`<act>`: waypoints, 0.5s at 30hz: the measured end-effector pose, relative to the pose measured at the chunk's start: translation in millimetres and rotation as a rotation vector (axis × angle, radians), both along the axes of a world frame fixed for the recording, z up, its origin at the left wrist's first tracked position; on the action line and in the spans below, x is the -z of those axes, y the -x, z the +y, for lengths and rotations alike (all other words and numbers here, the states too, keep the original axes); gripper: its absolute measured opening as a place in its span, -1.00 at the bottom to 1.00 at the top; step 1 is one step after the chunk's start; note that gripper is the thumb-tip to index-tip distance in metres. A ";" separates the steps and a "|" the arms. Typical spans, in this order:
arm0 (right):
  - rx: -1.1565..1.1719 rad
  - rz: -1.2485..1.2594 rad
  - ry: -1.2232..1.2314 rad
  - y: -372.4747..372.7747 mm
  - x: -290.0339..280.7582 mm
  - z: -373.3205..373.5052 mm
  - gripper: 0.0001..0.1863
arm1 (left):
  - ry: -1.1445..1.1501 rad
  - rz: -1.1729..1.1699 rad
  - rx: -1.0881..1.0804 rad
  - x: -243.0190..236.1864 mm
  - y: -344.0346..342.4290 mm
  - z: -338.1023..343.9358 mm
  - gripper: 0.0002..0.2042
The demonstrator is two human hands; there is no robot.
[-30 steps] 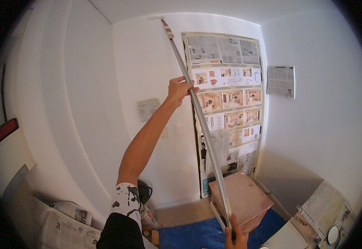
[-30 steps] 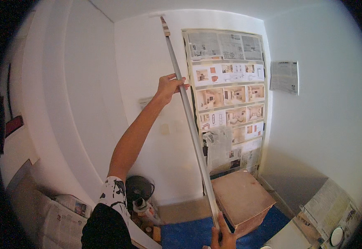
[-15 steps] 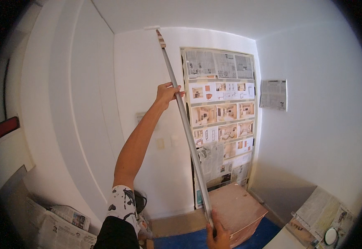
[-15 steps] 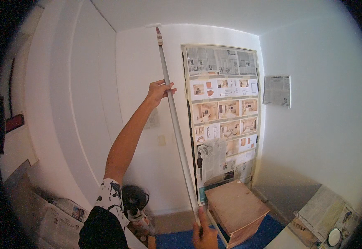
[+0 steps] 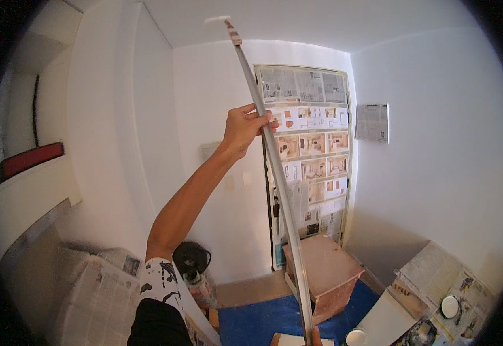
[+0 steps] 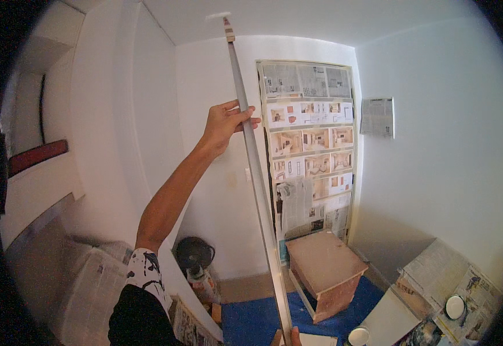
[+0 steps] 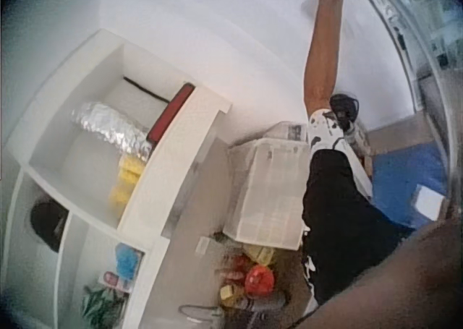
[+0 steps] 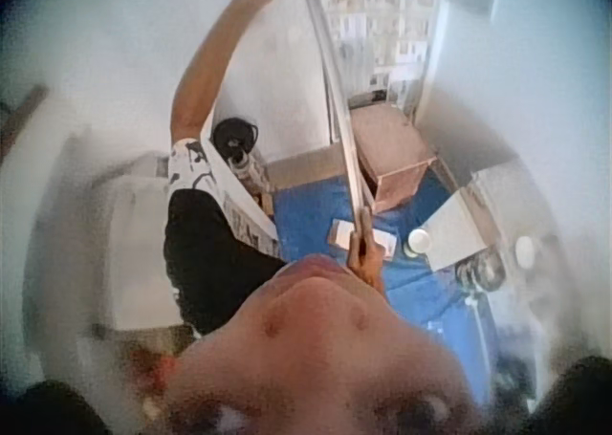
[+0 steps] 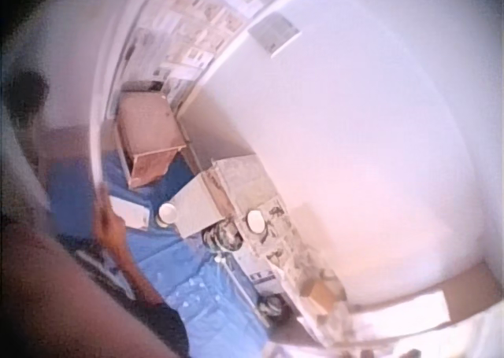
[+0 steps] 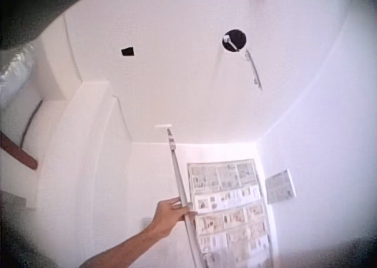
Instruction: The person paints the edge of a ceiling near a wall using a small paint roller on an extension pole.
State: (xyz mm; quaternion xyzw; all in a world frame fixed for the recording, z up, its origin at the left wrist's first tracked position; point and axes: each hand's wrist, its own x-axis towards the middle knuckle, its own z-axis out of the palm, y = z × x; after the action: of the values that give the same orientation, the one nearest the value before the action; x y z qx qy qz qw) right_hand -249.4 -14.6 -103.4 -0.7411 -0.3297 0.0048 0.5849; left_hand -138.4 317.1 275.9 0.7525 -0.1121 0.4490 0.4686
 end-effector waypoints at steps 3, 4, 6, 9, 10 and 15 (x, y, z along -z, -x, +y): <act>0.100 -0.270 -0.224 43.2 19.5 -44.8 -0.51 | -0.015 0.006 0.031 9.0 45.4 -59.1 -0.57; 0.092 -0.181 -0.129 59.1 26.3 -64.7 -0.51 | -0.011 0.008 0.047 13.0 59.9 -79.5 -0.56; 0.076 -0.002 0.055 92.1 35.4 -110.4 -0.51 | -0.007 -0.009 0.072 21.0 88.9 -117.6 -0.56; 0.072 -0.019 0.013 130.4 31.0 -158.7 -0.49 | -0.021 0.000 0.103 26.0 121.8 -157.4 -0.56; 0.076 0.019 0.030 141.8 30.3 -170.5 -0.48 | -0.036 -0.004 0.113 26.7 129.7 -167.6 -0.57; 0.093 -0.065 -0.072 181.0 17.3 -206.8 -0.50 | -0.034 0.018 0.108 22.1 166.4 -204.2 -0.59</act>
State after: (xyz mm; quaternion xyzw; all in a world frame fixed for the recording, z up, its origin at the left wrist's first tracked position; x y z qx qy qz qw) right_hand -430.4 -221.4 -120.7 -0.7339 -0.3135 -0.0583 0.5997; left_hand -304.8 112.9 253.8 0.7572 -0.1562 0.4143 0.4803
